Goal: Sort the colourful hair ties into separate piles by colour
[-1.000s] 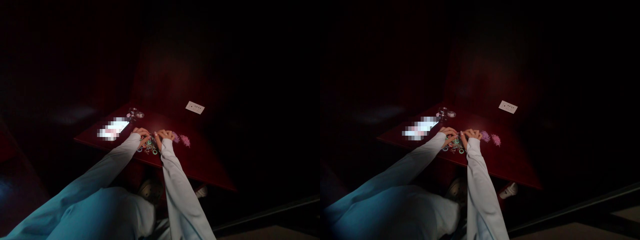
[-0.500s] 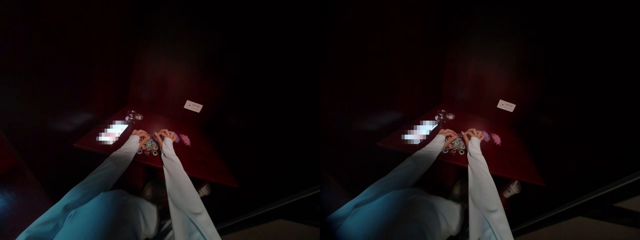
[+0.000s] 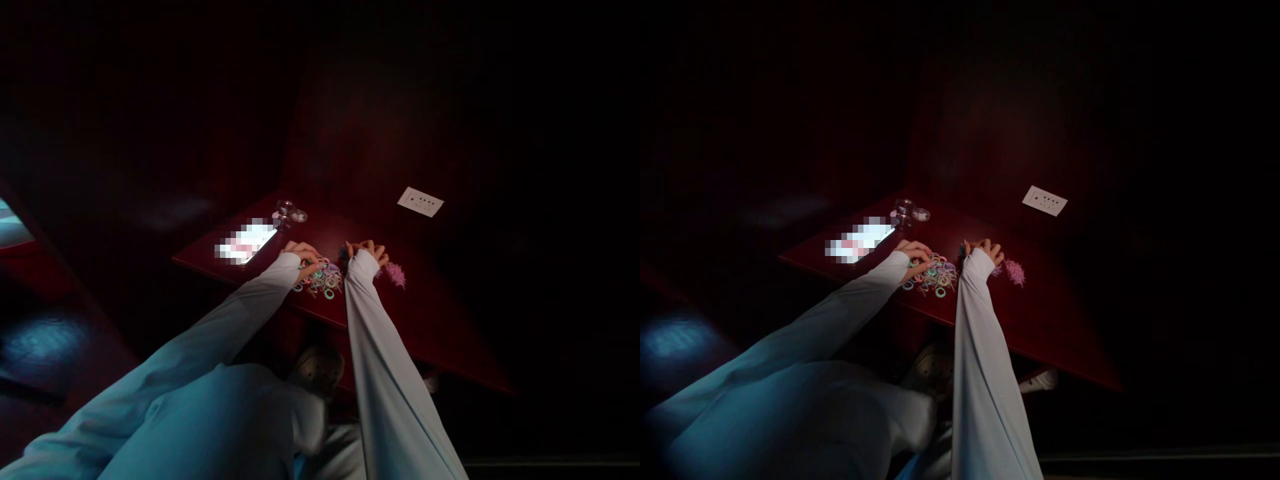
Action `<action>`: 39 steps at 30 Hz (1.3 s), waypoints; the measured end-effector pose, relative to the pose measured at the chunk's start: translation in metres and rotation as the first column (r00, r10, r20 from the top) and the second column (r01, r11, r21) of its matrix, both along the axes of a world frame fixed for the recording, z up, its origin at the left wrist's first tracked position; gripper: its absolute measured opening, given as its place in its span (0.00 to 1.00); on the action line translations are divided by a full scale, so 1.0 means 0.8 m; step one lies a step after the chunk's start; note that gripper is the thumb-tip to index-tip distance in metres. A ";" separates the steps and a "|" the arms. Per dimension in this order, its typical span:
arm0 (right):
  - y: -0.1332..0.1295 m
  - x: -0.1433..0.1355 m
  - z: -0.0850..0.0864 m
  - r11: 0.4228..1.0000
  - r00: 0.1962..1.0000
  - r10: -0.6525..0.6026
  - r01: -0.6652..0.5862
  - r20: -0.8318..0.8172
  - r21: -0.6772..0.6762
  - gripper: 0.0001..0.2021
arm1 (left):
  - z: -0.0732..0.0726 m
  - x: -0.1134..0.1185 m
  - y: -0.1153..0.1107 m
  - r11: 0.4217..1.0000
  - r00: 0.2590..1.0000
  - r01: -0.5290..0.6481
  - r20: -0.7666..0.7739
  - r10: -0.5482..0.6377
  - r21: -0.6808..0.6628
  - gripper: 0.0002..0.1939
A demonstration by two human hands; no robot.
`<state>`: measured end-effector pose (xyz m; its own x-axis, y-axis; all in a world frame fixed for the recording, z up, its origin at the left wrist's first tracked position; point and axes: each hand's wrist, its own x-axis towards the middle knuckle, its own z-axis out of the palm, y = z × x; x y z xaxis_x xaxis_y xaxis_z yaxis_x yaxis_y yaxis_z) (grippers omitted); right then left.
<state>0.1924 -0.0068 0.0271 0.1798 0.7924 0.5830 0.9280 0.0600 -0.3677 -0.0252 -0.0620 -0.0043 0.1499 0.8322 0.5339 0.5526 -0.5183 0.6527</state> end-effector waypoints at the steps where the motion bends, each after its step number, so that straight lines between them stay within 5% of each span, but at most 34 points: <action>1: 0.002 0.000 -0.001 1.000 0.999 0.019 -0.019 0.034 0.003 0.22 | 0.002 0.000 -0.001 1.000 1.000 0.001 -0.004 -0.001 -0.003 0.08; 9: -0.023 -0.009 0.009 0.994 0.973 -0.105 0.106 -0.207 -0.008 0.25 | 0.000 -0.001 0.000 1.000 1.000 0.020 -0.006 -0.020 0.003 0.07; 13: -0.050 -0.017 0.015 0.980 0.963 0.197 -0.193 -0.182 0.043 0.25 | -0.006 0.006 0.004 0.998 0.999 -0.047 0.020 0.047 0.029 0.06; 17: -0.069 -0.022 0.013 0.871 0.872 0.490 -0.490 -0.011 -0.045 0.23 | -0.009 0.012 0.004 0.995 0.996 -0.075 0.044 0.073 0.063 0.09; 26: -0.068 -0.024 0.005 0.795 0.795 0.605 -0.602 0.039 -0.069 0.23 | -0.015 0.016 0.007 0.994 0.994 -0.089 0.067 0.085 0.065 0.10; 30: -0.057 -0.016 0.006 0.881 0.880 0.473 -0.472 -0.050 0.026 0.24 | -0.008 0.018 0.005 0.991 0.988 -0.128 0.092 0.124 0.041 0.07; 33: -0.044 0.002 0.009 0.989 0.966 0.144 -0.134 -0.213 0.058 0.24 | 0.002 0.015 0.000 0.991 0.987 -0.136 0.082 0.135 0.009 0.06; 36: -0.032 0.020 0.009 0.978 0.918 -0.197 0.208 -0.343 -0.006 0.24 | 0.011 0.009 -0.006 0.995 0.995 -0.097 0.034 0.098 -0.032 0.07; 39: -0.025 0.024 0.003 0.968 0.928 -0.248 0.248 -0.279 -0.035 0.22 | 0.014 0.007 -0.009 0.996 0.997 -0.071 0.007 0.071 -0.051 0.08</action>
<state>0.2120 -0.0268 0.0295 0.5254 0.7012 0.4819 0.7737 -0.1582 -0.6134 -0.0197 -0.0695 0.0070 0.0849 0.8665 0.4919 0.5810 -0.4441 0.6820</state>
